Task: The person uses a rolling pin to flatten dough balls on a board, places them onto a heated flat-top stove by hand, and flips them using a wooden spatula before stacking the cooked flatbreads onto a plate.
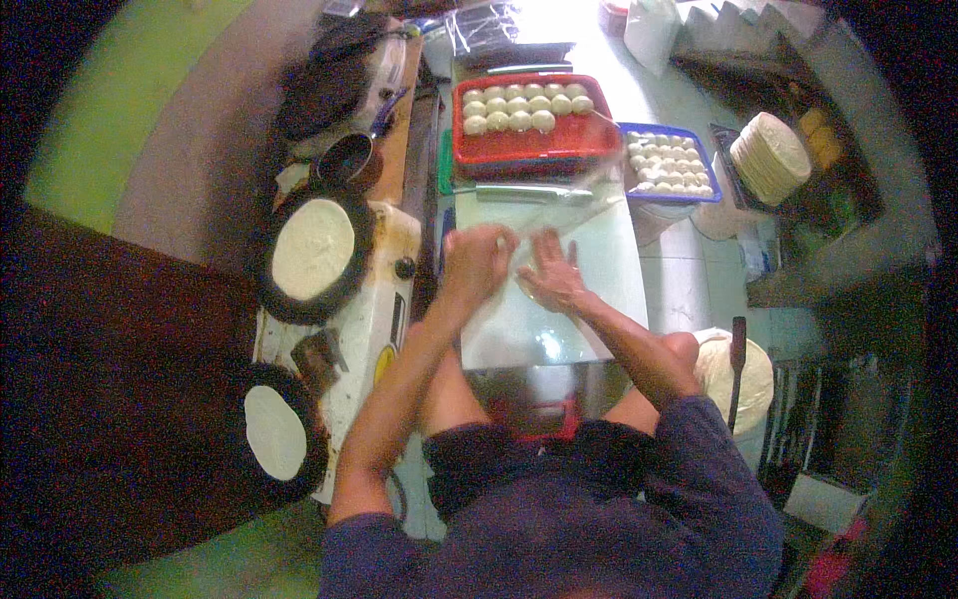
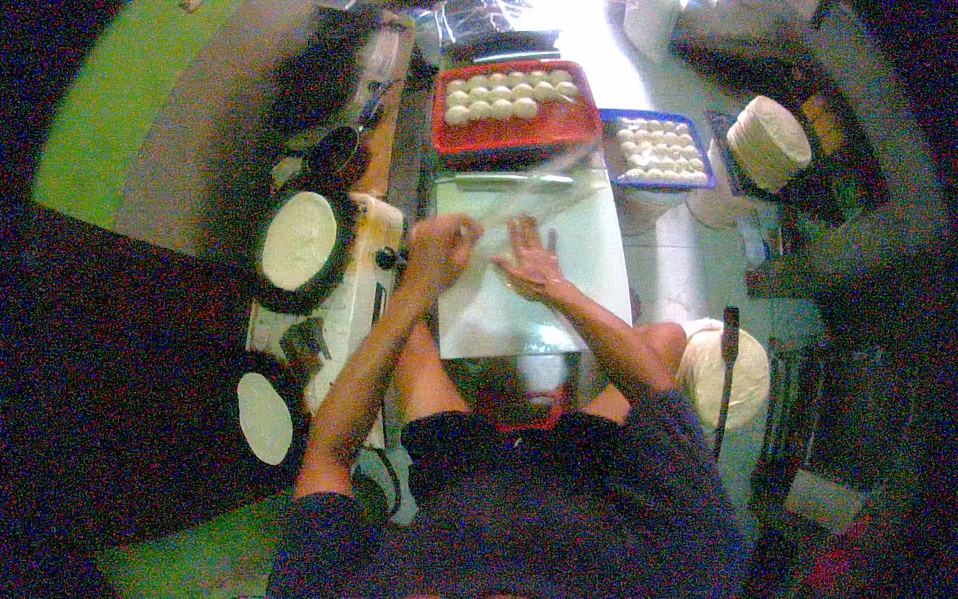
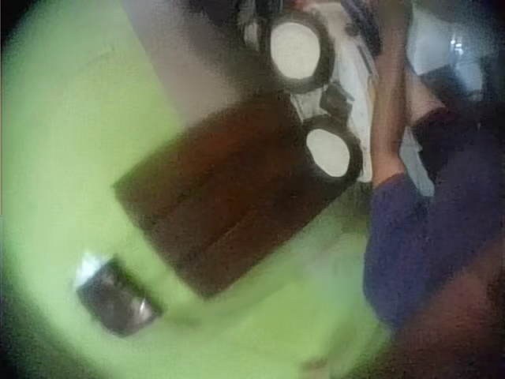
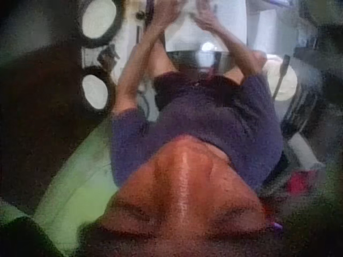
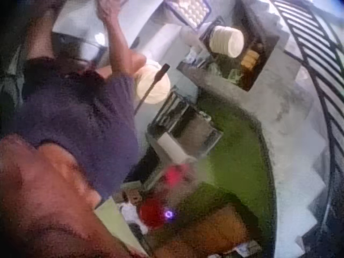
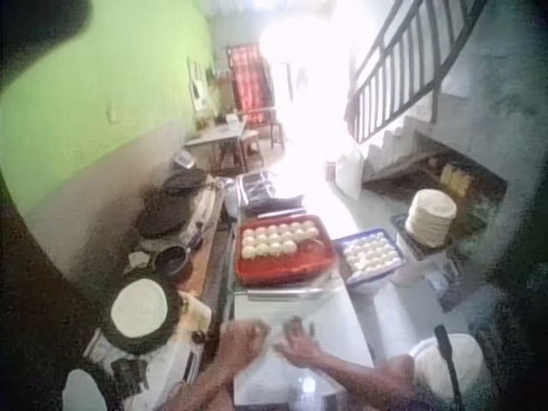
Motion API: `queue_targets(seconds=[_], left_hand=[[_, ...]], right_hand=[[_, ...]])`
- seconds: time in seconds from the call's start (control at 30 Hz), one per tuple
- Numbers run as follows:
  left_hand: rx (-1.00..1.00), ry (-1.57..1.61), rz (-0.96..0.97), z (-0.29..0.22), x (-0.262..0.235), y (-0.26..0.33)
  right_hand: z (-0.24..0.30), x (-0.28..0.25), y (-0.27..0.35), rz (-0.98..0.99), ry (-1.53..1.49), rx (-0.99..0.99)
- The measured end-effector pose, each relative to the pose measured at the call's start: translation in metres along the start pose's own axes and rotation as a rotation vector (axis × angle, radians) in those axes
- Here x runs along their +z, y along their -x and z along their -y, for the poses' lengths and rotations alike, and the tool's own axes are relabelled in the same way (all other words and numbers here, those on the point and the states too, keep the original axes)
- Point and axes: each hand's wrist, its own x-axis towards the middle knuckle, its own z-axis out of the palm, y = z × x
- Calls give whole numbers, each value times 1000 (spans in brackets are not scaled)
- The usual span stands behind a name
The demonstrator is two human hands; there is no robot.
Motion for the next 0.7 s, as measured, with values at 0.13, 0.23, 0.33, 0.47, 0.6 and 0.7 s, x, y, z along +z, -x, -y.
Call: queue_targets(seconds=[0.13,0.23,0.33,0.47,0.6,0.7], left_hand=[[45,-53,27,-10,28,77],[-90,-86,158,4,67,137],[-112,-140,178,1,106,174],[-143,-85,295,-7,115,182],[-142,-60,339,-8,120,179],[-191,-83,323,1,129,194]], right_hand=[[-137,-52,8,-129,257,10],[-167,-103,-24,-325,-85,282],[-131,-99,-75,-245,-130,-140],[-12,-48,-113,-84,345,-163],[16,-33,-85,-82,142,-103],[48,-1,4,-235,328,-319]])
